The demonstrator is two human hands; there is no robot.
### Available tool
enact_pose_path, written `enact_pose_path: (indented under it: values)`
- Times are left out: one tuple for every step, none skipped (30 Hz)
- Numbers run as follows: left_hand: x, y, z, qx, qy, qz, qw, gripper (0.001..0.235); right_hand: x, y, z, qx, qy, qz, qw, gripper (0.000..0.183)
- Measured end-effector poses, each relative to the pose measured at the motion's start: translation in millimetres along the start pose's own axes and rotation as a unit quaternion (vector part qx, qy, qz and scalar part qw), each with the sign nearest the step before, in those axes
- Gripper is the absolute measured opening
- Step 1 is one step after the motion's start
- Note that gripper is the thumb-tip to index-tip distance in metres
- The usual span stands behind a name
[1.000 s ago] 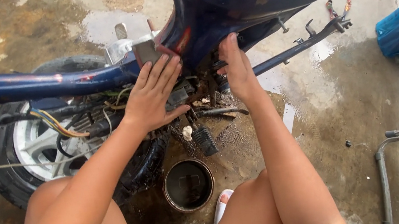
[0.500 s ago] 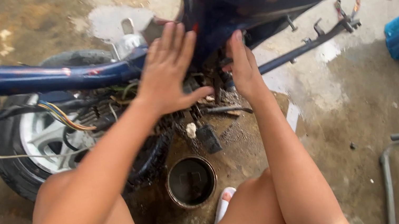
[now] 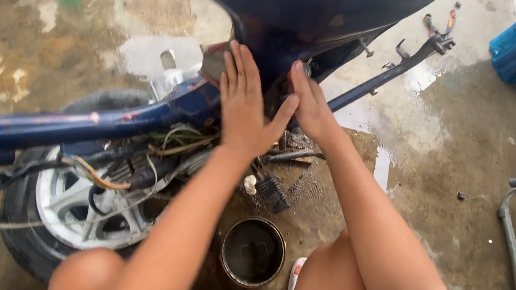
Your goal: The person sands the blue metal frame of a motorcycle using a piece of sandpaper, repeatedly dipping the paper into a bucket of water and rubbing it across the surface by hand.
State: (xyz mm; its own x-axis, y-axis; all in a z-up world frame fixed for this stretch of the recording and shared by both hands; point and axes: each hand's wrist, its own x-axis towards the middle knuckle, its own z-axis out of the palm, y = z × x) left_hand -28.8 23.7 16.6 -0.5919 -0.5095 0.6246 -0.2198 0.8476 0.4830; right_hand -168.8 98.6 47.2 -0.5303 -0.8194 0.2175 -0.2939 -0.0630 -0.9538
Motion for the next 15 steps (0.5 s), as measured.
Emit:
enact_pose_path:
  values:
    - [14.2,10.4,5.3,-0.001,0.001,0.009,1.000,0.113,1.5,-8.7,-3.2,0.000,0.008,-0.005,1.000,0.071]
    - [14.2,20.1,9.1,-0.058,0.033,-0.022,0.998,0.103,-5.5,-11.8,-0.1,-0.022,-0.010,0.018,1.000,0.062]
    - [14.1,28.5,13.6,-0.115,0.066,-0.053,0.990,0.092,-12.2,-14.1,3.4,-0.043,-0.027,0.042,0.998,0.055]
    - [6.2,15.8,8.0,-0.117,0.063,-0.059,0.989,0.092,-17.7,-25.2,7.4,-0.045,-0.029,0.049,0.997,0.055]
    - [-1.4,3.9,2.3,-0.005,-0.012,-0.046,0.999,0.094,-22.8,-37.2,10.9,-0.025,-0.013,0.076,0.997,0.050]
    - [-3.9,-9.6,-4.4,0.108,-0.081,-0.027,0.990,0.096,-22.9,-51.0,14.7,-0.004,0.004,0.097,0.995,0.047]
    - [-21.7,-24.1,-14.3,0.108,-0.081,-0.029,0.990,0.096,-18.9,-22.4,10.6,-0.005,0.002,0.098,0.995,0.047]
    - [-32.1,-39.1,-23.8,0.134,-0.108,0.016,0.985,0.101,-11.4,3.8,4.0,0.014,-0.010,0.074,0.997,0.068]
    - [-42.4,-54.1,-33.0,0.161,-0.135,0.061,0.976,0.108,-3.7,29.9,-3.0,0.032,-0.022,0.050,0.998,0.098]
    - [-40.2,-52.2,-32.5,0.158,-0.139,0.062,0.976,0.108,-4.9,24.7,-4.1,0.032,-0.019,0.054,0.998,0.098]
    - [-38.9,-50.9,-32.7,0.166,-0.122,0.085,0.975,0.106,-6.6,19.5,-4.1,0.035,-0.009,0.053,0.998,0.097]
    - [-37.7,-51.6,-37.8,0.179,-0.104,0.105,0.973,0.106,-6.3,12.4,0.5,0.040,-0.003,0.051,0.998,0.095]
    - [-33.0,-43.6,-28.8,0.180,-0.106,0.104,0.972,0.106,-12.1,11.8,5.1,0.042,-0.003,0.053,0.998,0.095]
    - [-18.9,-37.2,-17.5,0.151,-0.071,0.098,0.981,0.107,-10.0,8.5,6.5,0.013,0.007,0.041,0.999,0.091]
    - [-4.9,-31.1,-6.4,0.121,-0.036,0.091,0.988,0.109,-7.8,5.5,8.3,-0.017,0.018,0.030,0.999,0.088]
